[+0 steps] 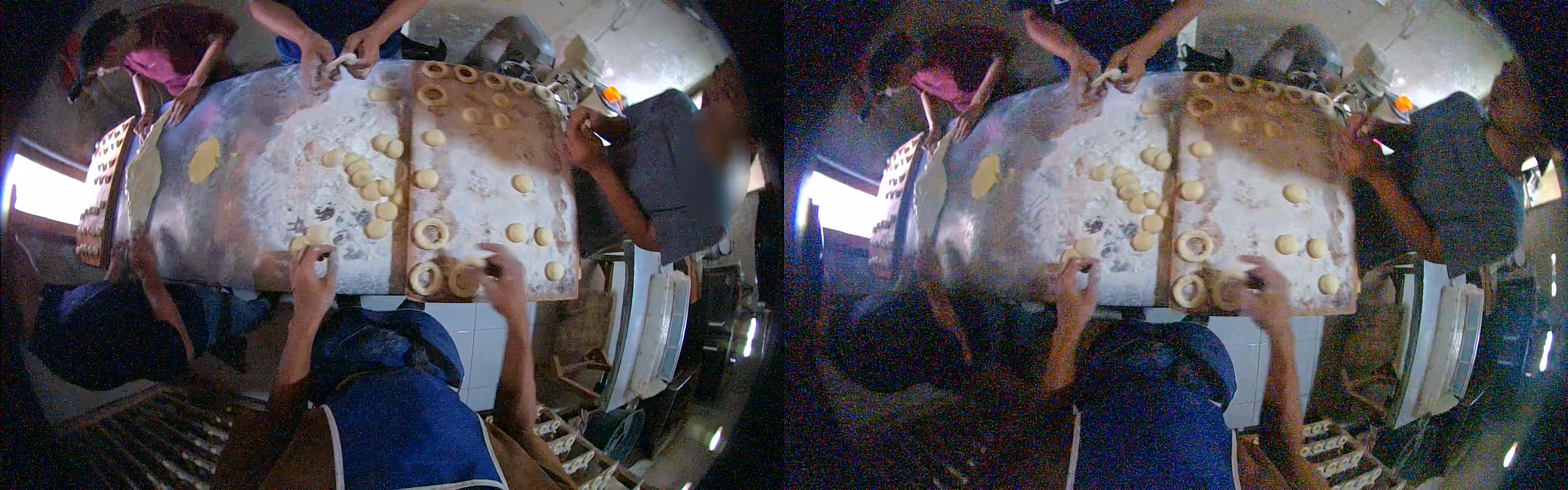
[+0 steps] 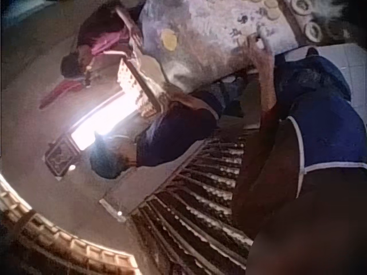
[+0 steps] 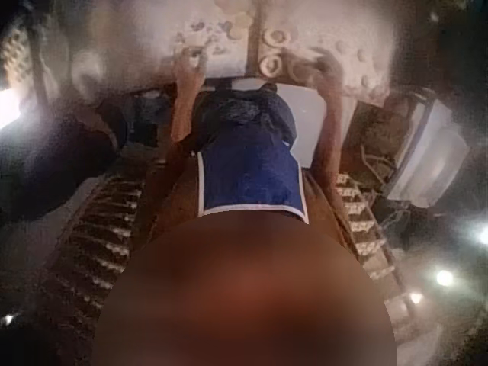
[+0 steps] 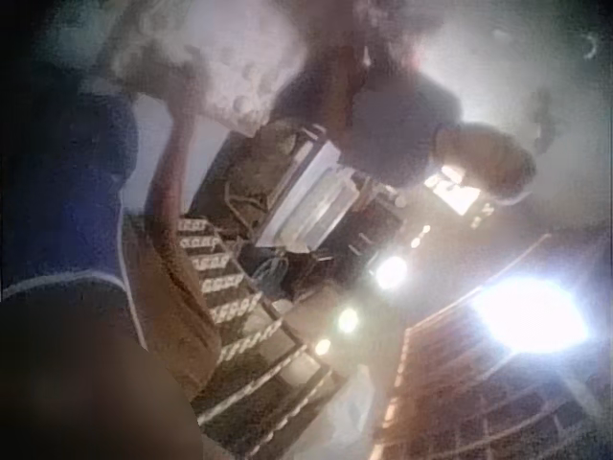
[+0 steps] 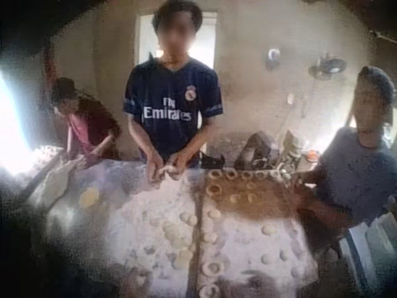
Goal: The person shapes small dough balls into ring shapes by hand and places them on a wooden board. They repeat this process continuously while coworkers also shape dough nearby. Finished rings are arranged in rows on the board.
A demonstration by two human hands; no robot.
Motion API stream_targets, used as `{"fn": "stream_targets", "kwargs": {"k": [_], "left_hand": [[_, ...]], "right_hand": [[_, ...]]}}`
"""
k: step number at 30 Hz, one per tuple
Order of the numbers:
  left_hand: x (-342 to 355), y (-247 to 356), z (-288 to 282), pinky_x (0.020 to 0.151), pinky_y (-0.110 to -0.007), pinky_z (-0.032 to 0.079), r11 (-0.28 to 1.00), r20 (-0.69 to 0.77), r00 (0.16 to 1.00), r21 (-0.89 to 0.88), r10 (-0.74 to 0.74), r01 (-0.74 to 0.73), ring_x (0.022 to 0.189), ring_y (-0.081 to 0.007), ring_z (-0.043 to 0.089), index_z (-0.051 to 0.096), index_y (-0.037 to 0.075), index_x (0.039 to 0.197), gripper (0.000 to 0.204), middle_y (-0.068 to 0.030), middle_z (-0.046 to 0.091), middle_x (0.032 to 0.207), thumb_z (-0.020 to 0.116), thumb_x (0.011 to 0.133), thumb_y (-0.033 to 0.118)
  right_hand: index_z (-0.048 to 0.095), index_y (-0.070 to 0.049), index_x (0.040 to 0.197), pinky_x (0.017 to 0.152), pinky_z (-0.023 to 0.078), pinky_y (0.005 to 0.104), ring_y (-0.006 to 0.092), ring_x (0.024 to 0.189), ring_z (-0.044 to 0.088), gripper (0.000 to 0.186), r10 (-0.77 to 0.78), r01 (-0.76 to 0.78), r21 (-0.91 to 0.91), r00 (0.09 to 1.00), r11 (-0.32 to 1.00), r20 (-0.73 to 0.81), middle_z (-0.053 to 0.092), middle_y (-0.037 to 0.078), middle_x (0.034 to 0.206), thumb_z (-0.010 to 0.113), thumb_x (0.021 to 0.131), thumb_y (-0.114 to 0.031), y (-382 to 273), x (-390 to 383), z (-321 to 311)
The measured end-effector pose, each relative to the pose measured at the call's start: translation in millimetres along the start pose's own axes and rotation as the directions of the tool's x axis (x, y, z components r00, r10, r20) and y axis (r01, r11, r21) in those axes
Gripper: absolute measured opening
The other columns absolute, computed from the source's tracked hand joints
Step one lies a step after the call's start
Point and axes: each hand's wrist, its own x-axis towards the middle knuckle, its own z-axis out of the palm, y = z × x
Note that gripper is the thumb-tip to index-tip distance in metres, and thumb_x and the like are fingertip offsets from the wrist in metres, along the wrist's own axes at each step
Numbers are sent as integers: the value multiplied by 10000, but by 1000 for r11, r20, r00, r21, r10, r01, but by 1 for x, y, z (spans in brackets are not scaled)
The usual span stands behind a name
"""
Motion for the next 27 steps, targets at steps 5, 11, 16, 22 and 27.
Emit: {"fn": "stream_targets", "kwargs": {"k": [5,11,16,22,27], "left_hand": [[3,-31,-47,767,-416,471,998,-110,993,28,-48,51,832,-312,607,648,44,934,101,-124,620,845,642,850,99],[-5,-42,-46,737,-421,477,989,-102,991,-124,-89,76,800,-310,606,645,49,920,93,-127,615,826,647,856,117],[-11,-53,-2,802,-373,519,860,111,968,-444,-227,253,897,-284,662,669,14,1044,238,-149,683,962,661,900,202],[8,-32,-10,806,-326,531,686,275,910,-598,-311,415,928,-218,672,676,-6,1102,316,-143,697,1009,680,906,241],[15,-37,-20,791,-335,537,828,231,958,-493,-171,267,920,-233,675,674,-9,1103,292,-155,693,1031,655,923,220]], "right_hand": [[638,-40,1028,767,528,404,349,836,648,327,-245,317,-292,934,902,259,673,173,913,729,730,-139,-18,46,167],[581,-48,1121,788,506,449,346,888,642,415,-663,518,-771,729,370,172,649,178,976,706,754,-197,-13,69,226],[549,-28,955,647,505,301,193,696,621,307,-149,204,-207,956,957,253,655,93,822,765,739,-54,-27,69,213],[478,-19,1074,745,555,307,175,804,671,378,50,-101,338,986,936,156,676,119,871,724,792,36,-57,30,225],[409,-17,1189,747,575,329,205,831,693,504,-46,36,205,998,978,41,689,165,903,713,797,71,-82,22,237]]}}
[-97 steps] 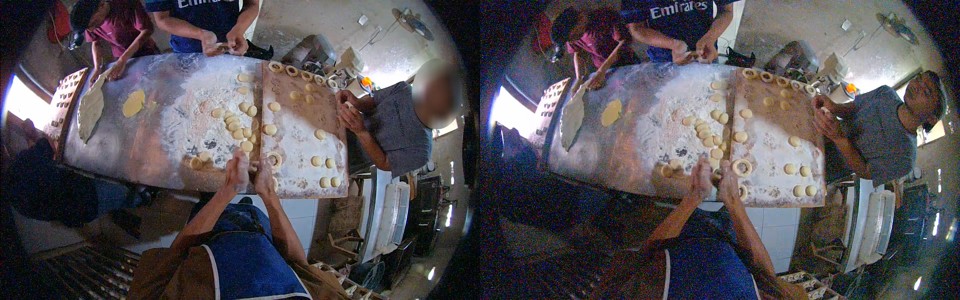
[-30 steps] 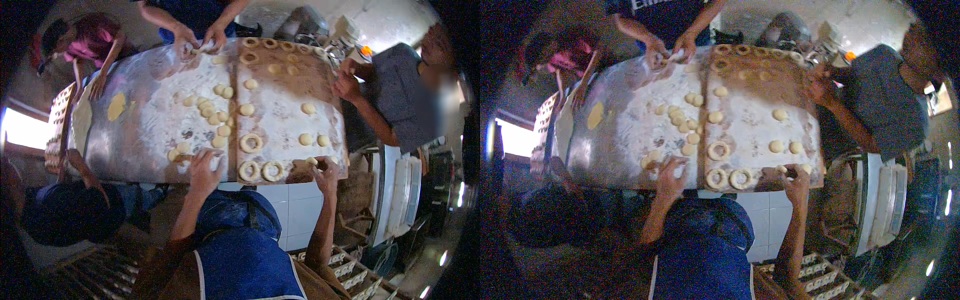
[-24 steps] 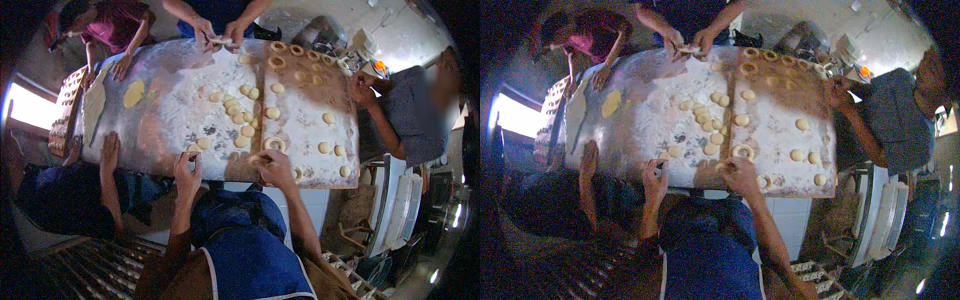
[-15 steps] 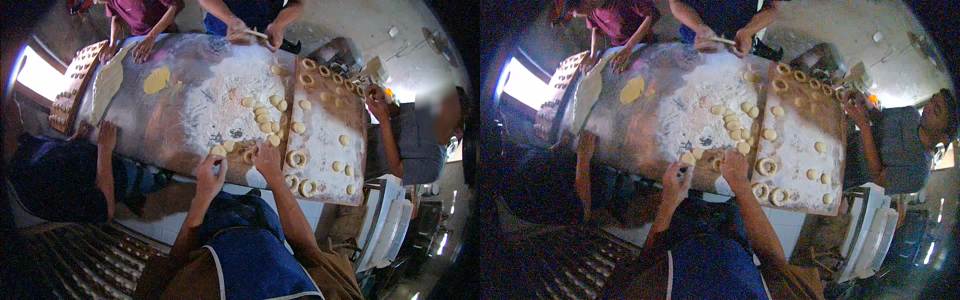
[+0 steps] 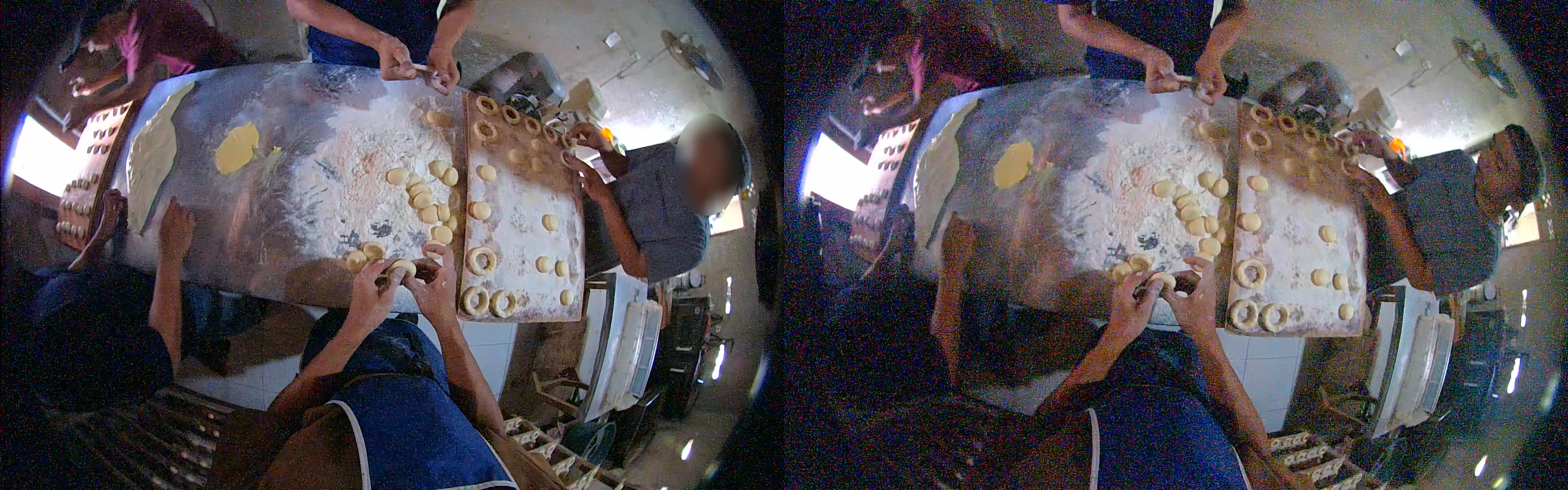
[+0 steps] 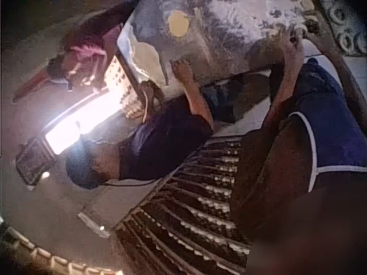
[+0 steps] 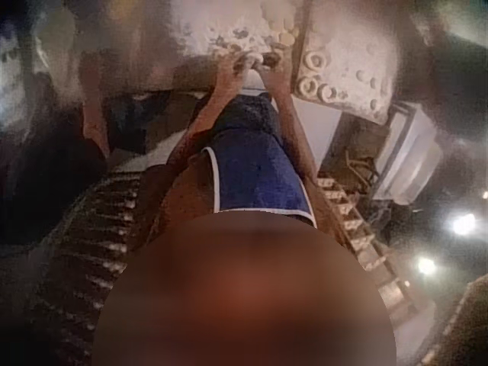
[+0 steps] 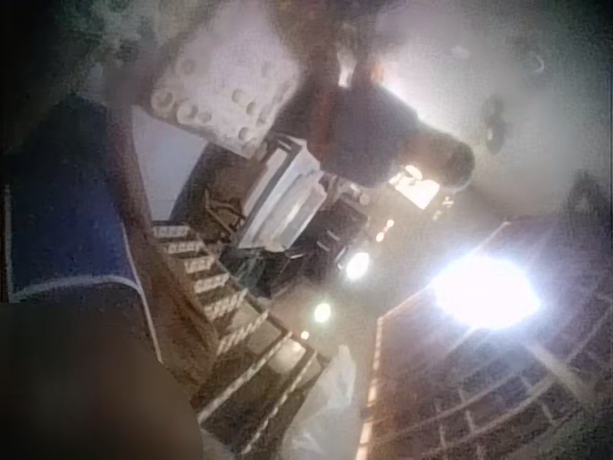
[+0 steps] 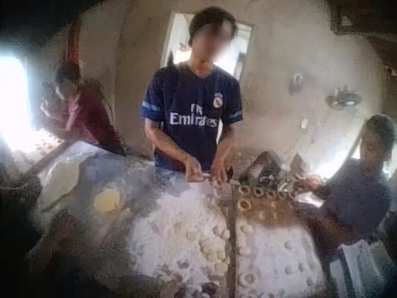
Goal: The person shapes small dough balls into ring shapes by hand and places them on a wooden board. They repeat this process continuously while coworkers also shape dough nearby. Finished rings are arranged in rows on the board.
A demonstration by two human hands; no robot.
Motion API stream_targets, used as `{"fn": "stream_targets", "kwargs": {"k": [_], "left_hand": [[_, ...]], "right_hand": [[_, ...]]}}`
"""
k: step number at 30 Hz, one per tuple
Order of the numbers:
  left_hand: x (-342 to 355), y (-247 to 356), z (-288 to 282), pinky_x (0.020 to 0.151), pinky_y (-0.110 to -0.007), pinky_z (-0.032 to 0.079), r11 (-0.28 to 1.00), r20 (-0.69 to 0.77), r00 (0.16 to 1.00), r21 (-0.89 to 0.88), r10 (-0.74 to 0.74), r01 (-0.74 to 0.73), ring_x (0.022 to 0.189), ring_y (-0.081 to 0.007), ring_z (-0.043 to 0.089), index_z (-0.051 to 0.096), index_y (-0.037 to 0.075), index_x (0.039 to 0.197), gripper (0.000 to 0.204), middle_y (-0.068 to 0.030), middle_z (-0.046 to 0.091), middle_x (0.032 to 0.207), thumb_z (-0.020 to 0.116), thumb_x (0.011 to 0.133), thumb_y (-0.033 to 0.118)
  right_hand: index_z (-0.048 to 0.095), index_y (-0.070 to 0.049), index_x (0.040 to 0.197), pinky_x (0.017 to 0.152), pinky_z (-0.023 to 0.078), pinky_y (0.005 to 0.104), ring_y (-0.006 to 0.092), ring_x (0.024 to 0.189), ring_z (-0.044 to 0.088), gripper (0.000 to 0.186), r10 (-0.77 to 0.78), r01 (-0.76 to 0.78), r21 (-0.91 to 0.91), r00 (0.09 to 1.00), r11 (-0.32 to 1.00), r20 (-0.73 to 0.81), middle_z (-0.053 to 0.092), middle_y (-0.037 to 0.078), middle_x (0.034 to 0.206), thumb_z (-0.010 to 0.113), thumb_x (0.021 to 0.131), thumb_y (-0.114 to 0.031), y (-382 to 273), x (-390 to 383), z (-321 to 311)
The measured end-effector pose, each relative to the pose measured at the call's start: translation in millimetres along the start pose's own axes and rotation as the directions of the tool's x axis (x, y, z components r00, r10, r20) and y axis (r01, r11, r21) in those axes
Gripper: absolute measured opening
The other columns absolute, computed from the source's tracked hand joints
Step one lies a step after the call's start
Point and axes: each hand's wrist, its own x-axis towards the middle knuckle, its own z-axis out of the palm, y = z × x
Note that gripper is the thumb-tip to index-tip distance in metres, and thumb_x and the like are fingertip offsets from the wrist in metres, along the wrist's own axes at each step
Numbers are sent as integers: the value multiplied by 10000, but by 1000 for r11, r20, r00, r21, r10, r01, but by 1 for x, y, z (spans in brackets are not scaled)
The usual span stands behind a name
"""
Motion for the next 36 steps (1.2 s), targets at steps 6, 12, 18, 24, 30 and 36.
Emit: {"fn": "stream_targets", "kwargs": {"k": [6,12,18,24,30,36], "left_hand": [[13,15,-15,796,-317,518,818,281,920,-434,-273,376,913,-192,644,651,9,1142,251,-93,658,966,626,908,96],[6,-22,-19,825,-322,503,816,392,914,-559,102,148,985,-171,585,433,45,1277,504,-62,581,1112,517,793,-66],[6,-46,11,828,-347,483,457,118,977,-870,-175,187,934,-216,569,426,41,1309,457,-82,559,1062,462,860,117],[12,-21,32,694,-338,464,859,101,932,-364,-347,360,752,-162,529,525,56,1074,208,-23,547,858,490,967,231],[23,8,45,600,-345,472,666,150,915,-643,-375,378,641,-160,522,509,130,828,244,-5,510,733,443,984,305],[10,-5,89,550,-354,474,621,56,962,-753,-267,216,626,-150,520,560,79,901,352,4,508,685,448,987,401]], "right_hand": [[374,-18,1334,802,546,326,210,888,660,669,151,-187,191,970,963,189,658,155,988,679,744,64,-16,-2,4],[528,-12,1159,783,490,306,208,855,621,338,336,-400,646,914,650,229,616,88,901,578,863,-165,-2,7,0],[582,-54,773,674,420,327,177,700,523,669,150,-203,661,979,723,136,576,79,779,274,978,-611,34,0,14],[671,34,893,647,501,311,179,689,599,701,407,-381,265,912,886,-50,644,102,791,282,1016,-536,52,-1,21],[629,93,868,671,524,333,192,725,615,572,423,-320,360,869,876,-257,642,102,786,428,1023,-419,44,-12,7],[613,92,824,560,427,373,179,670,544,619,147,-132,67,935,989,-321,597,95,698,425,1006,-468,43,-24,-26]]}}
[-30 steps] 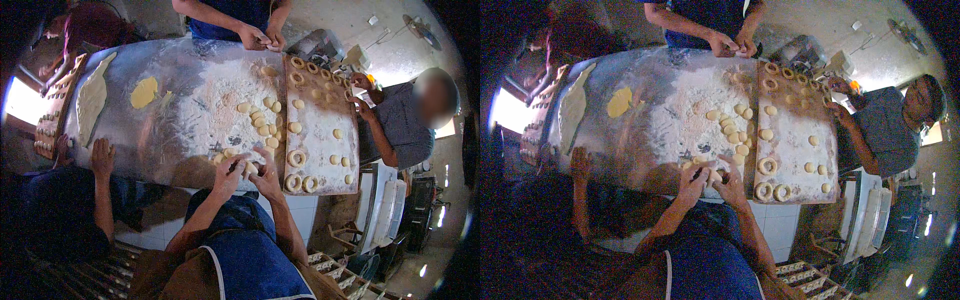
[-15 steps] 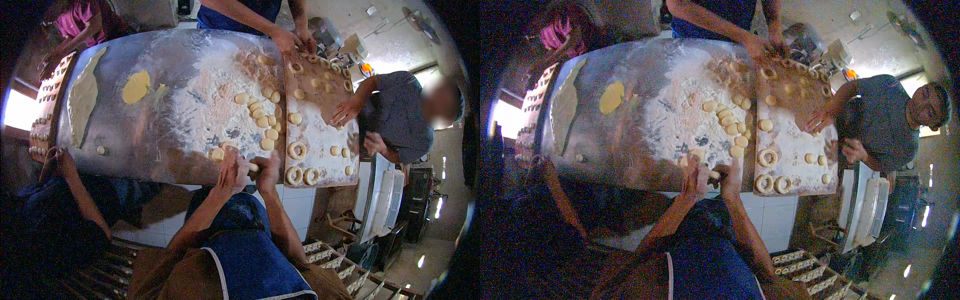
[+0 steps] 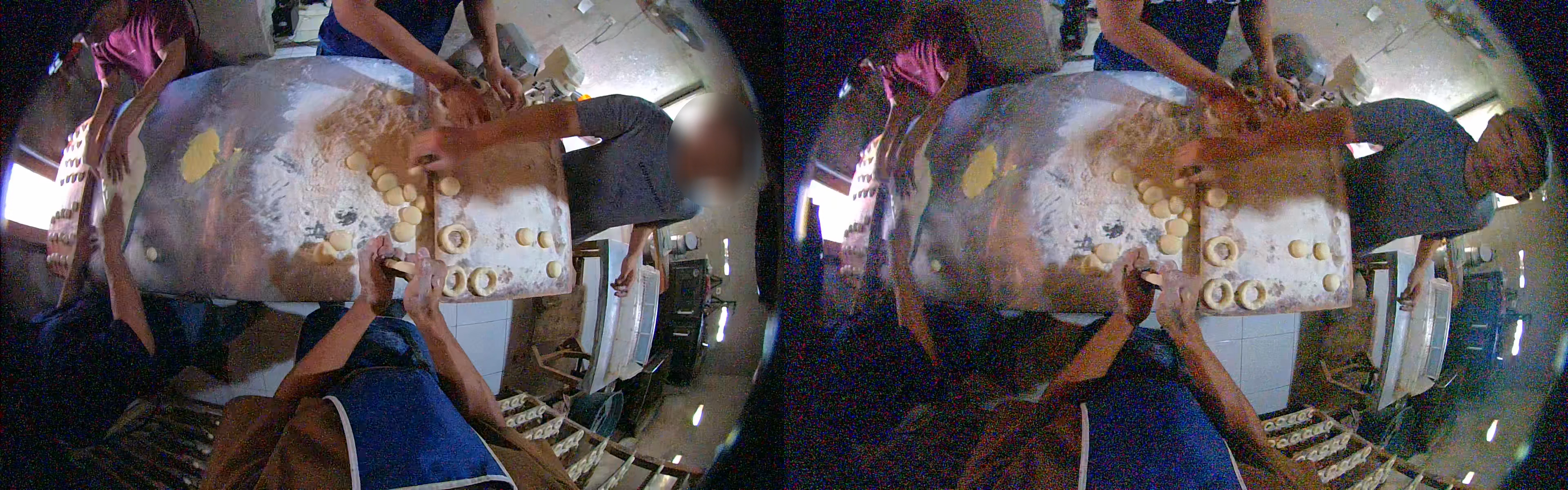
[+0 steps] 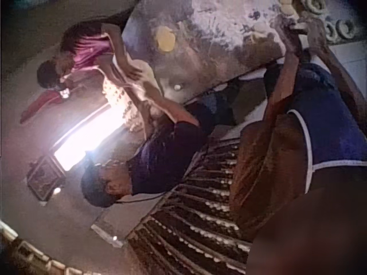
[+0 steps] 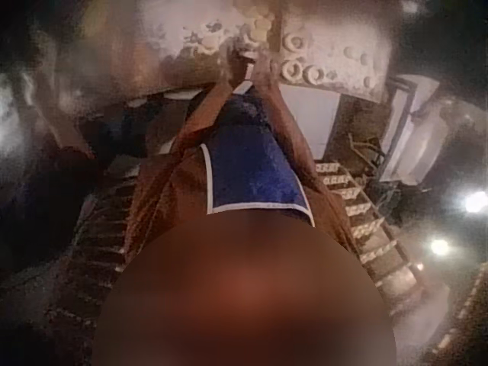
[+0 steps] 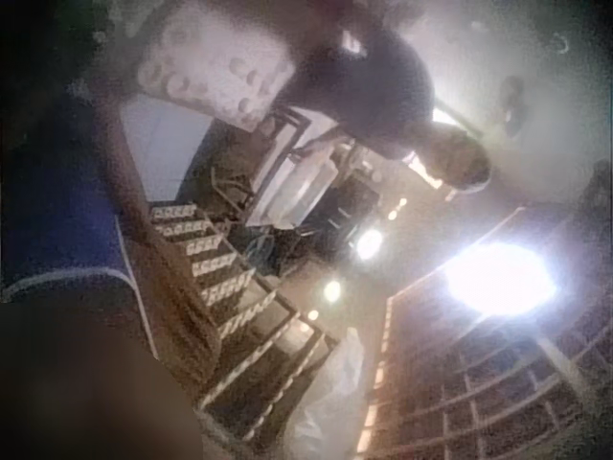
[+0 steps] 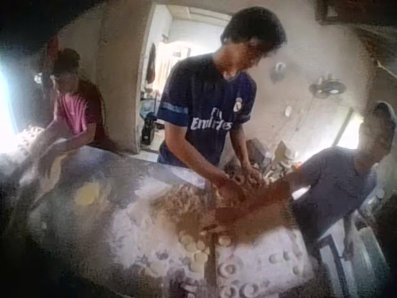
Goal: The person shapes small dough balls into ring shapes by hand and places them on a wooden board. They repeat this process continuously while coworkers also shape dough nearby. Finished rings are arranged in rows on the board.
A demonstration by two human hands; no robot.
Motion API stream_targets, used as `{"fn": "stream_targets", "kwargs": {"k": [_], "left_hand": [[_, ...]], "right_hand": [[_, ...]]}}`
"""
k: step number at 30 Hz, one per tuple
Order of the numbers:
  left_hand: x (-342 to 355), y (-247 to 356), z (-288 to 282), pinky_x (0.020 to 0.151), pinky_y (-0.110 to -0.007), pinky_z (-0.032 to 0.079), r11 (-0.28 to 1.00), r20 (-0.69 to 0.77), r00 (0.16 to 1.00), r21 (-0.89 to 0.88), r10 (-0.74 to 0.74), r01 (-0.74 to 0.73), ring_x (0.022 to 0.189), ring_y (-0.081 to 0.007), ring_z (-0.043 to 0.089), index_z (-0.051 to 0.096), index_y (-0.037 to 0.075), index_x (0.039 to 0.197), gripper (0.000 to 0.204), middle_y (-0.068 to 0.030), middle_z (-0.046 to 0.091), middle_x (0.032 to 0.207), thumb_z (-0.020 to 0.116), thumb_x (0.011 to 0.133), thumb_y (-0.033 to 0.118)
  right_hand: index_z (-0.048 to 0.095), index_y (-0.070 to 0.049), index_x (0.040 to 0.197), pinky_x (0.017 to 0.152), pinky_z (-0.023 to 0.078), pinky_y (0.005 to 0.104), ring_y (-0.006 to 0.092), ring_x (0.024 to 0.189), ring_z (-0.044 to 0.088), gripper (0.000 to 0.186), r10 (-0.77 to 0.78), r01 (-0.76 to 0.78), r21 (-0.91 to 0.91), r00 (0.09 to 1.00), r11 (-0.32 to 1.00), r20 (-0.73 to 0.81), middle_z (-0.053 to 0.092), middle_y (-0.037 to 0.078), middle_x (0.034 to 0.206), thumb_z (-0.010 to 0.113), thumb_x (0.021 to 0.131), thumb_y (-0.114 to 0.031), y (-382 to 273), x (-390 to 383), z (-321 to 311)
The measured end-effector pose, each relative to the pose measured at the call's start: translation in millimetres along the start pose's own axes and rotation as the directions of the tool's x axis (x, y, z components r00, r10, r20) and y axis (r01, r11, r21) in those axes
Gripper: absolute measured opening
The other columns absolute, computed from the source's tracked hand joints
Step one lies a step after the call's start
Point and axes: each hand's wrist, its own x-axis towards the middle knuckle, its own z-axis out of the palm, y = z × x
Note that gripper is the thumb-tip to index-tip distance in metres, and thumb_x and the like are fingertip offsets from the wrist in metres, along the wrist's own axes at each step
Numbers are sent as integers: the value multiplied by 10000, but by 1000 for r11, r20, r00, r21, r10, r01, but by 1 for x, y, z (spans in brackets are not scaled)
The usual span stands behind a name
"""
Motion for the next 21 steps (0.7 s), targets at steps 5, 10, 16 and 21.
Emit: {"fn": "stream_targets", "kwargs": {"k": [5,10,16,21], "left_hand": [[-6,-9,18,592,-343,482,770,225,892,450,392,-452,656,-198,527,545,106,904,326,2,506,705,440,987,404],[-15,-19,44,605,-301,440,956,179,975,237,132,-173,638,-175,499,493,119,799,224,11,468,692,513,933,297],[-10,-59,56,553,-306,436,967,55,990,-214,-131,140,598,-127,515,522,68,809,250,7,507,666,520,937,283],[-35,-52,82,483,-325,451,908,167,980,386,108,-166,530,-182,544,571,65,891,264,-52,578,677,510,962,312]], "right_hand": [[641,82,863,588,466,373,188,658,559,584,-27,61,-200,985,978,171,635,83,749,414,1000,-437,-2,5,-39],[630,21,874,559,446,325,151,685,549,424,14,-41,250,994,967,107,595,28,761,451,990,-344,40,15,-62],[597,25,768,485,383,317,103,570,476,455,-197,164,119,910,979,364,532,44,645,438,996,-335,26,27,-110],[632,26,736,514,410,303,131,577,490,514,-68,44,98,964,994,258,552,40,667,439,1010,-364,23,18,-123]]}}
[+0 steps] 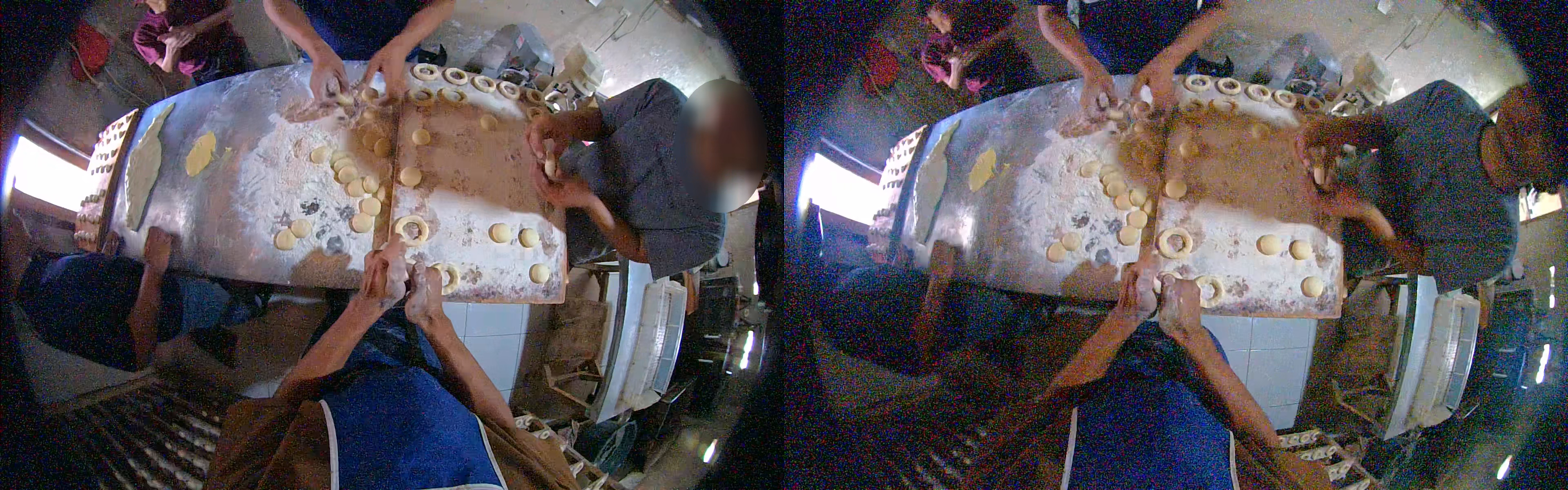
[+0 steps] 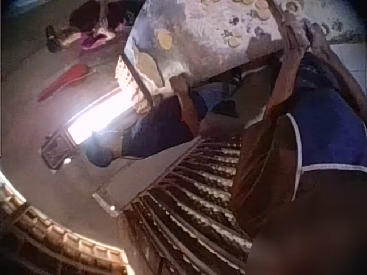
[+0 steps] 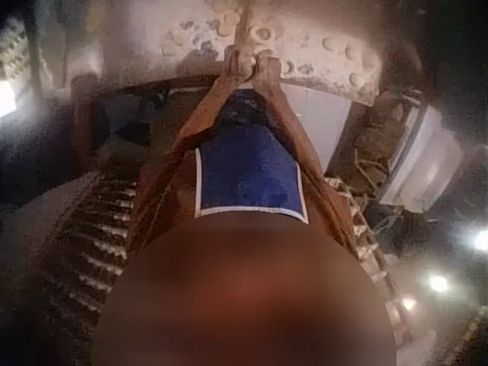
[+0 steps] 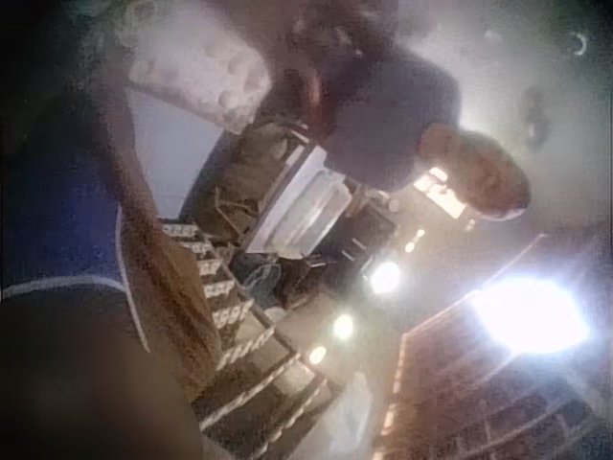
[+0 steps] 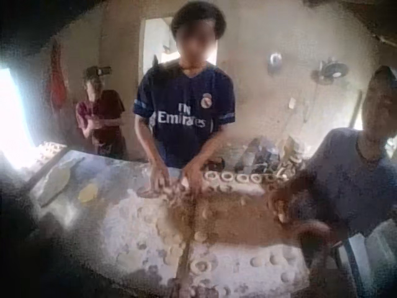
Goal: The person shapes small dough balls into ring shapes by hand and places them on a wooden board. They repeat this process continuously while coworkers also shape dough nearby. Finished rings are arranged in rows on the board.
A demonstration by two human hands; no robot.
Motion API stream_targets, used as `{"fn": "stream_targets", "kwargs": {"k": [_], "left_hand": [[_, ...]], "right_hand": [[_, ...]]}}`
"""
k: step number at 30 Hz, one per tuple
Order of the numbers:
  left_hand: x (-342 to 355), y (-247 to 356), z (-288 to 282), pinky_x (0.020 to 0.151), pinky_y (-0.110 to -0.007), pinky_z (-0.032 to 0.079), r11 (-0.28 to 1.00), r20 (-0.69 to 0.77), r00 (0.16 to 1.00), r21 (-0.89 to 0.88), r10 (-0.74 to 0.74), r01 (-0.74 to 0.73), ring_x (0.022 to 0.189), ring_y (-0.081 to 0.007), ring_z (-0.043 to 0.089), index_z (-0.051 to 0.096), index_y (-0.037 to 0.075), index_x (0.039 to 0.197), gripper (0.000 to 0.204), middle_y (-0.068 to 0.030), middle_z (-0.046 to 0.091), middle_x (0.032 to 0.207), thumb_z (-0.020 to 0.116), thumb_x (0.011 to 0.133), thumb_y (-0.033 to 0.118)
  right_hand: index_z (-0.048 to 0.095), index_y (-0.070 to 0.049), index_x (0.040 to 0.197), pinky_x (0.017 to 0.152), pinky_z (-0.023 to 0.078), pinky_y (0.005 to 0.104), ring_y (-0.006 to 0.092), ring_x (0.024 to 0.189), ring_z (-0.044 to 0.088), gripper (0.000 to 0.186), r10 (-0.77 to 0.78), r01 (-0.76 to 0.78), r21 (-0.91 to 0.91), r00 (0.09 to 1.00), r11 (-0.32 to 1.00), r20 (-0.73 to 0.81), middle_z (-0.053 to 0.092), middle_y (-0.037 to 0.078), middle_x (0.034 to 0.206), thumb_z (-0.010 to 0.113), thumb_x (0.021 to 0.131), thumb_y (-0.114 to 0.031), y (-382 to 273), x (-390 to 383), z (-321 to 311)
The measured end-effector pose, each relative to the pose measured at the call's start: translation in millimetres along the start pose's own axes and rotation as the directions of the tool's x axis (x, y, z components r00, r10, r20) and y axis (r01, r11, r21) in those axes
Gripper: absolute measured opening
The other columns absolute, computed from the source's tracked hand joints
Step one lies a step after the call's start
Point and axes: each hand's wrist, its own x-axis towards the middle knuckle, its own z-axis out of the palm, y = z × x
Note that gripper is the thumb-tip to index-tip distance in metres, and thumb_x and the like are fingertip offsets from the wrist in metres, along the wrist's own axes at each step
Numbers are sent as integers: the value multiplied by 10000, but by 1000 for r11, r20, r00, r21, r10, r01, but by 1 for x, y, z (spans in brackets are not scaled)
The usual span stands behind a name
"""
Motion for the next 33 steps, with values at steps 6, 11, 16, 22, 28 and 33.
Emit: {"fn": "stream_targets", "kwargs": {"k": [6,11,16,22,28,33], "left_hand": [[-1,-19,37,579,-356,521,991,-35,995,-99,-99,95,703,-182,619,589,35,1022,308,-82,628,855,479,981,319],[9,-44,58,685,-388,491,873,330,939,-425,-96,239,813,-246,595,561,16,1055,346,-132,600,929,460,982,339],[6,-42,83,492,-319,375,755,318,722,26,615,-655,544,-183,435,520,18,920,352,-1,472,702,473,982,361],[-4,-52,108,532,-358,360,997,422,906,-79,35,-2,552,-255,445,510,59,863,280,-85,539,687,409,927,312],[-1,-47,124,582,-433,418,965,331,933,167,139,-203,632,-349,529,548,12,875,301,-162,570,697,453,931,292],[11,-18,163,711,-456,498,661,198,973,716,117,-226,857,-350,646,612,9,1059,300,-197,646,857,460,980,255]], "right_hand": [[613,13,734,513,426,357,207,608,536,605,22,64,341,970,938,-242,578,78,713,493,934,-545,9,-12,-33],[587,31,721,505,396,387,206,609,530,783,-116,99,-297,992,950,-40,560,93,678,351,923,-688,14,-17,-75],[576,23,722,504,380,375,199,610,521,800,-85,70,-111,987,991,-139,558,90,677,301,926,-701,18,-31,-95],[562,13,723,503,361,361,191,612,510,822,-164,141,-130,968,982,-190,555,87,677,242,928,-716,21,-42,-113],[555,0,813,555,411,303,151,641,532,615,-41,211,475,939,854,-342,606,81,794,414,963,-579,20,-41,-133],[528,59,1130,747,541,397,299,866,661,424,14,-132,-296,929,946,-370,629,204,989,745,791,-75,-34,-34,-154]]}}
